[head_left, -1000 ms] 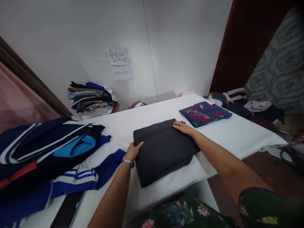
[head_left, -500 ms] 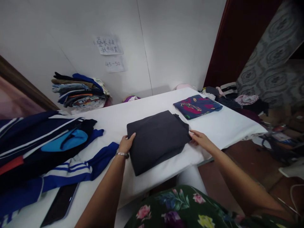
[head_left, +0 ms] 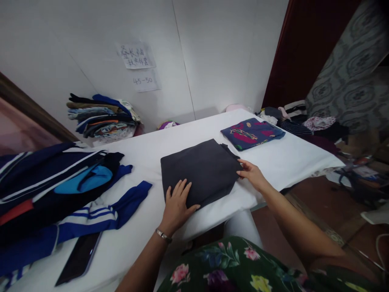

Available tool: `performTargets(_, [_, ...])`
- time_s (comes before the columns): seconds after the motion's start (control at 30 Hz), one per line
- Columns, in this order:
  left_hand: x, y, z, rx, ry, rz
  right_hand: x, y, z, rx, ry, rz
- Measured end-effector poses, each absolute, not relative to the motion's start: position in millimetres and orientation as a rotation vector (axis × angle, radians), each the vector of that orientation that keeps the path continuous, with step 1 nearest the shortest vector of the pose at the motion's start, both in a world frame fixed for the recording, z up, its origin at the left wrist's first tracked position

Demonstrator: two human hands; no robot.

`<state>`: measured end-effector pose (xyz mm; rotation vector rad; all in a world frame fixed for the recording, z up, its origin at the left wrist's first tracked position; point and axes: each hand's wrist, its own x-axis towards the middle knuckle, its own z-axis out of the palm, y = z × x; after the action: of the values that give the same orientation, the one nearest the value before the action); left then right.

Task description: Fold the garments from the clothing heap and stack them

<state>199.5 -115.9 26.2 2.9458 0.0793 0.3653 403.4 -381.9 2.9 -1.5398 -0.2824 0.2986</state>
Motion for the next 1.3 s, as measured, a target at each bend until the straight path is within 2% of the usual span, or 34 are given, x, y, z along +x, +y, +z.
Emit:
performTargets(0.1, [200.2,-116.7,26.4,3.006,0.088,0.323,408.3,-377.5,1.6,-1.532,-0.294,0.256])
performTargets(0.3, [197.4,-115.7,25.4,3.049,0.044,0.272,406.4,-386.0,-10.9,-1.715,-0.319,0.407])
performTargets(0.5, [197.9,-125.4,25.0,3.065,0.073,0.372,419.9,-402.7,-10.9,-1.748,-0.282,0.202])
performTargets(0.73, [235.2,-165.4,40.4,3.067,-0.259,0.372,455.6,-383.4,-3.9,-1.879,-0.468,0.291])
performTargets(0.83, [259.8,-177.2,43.0,3.039,-0.339,0.299,464.0,-377.0,0.2,-1.904,-0.614,0.225])
performTargets(1.03, [287.4,-178.0,32.7,2.946,-0.175,0.217,472.0,-384.8,-2.0,-2.072,-0.757,0.159])
performTargets(1.3, [280.4,-187.9,18.7,2.926,-0.140,0.320,464.7,-382.8,-8.9,-1.988,-0.670,0.089])
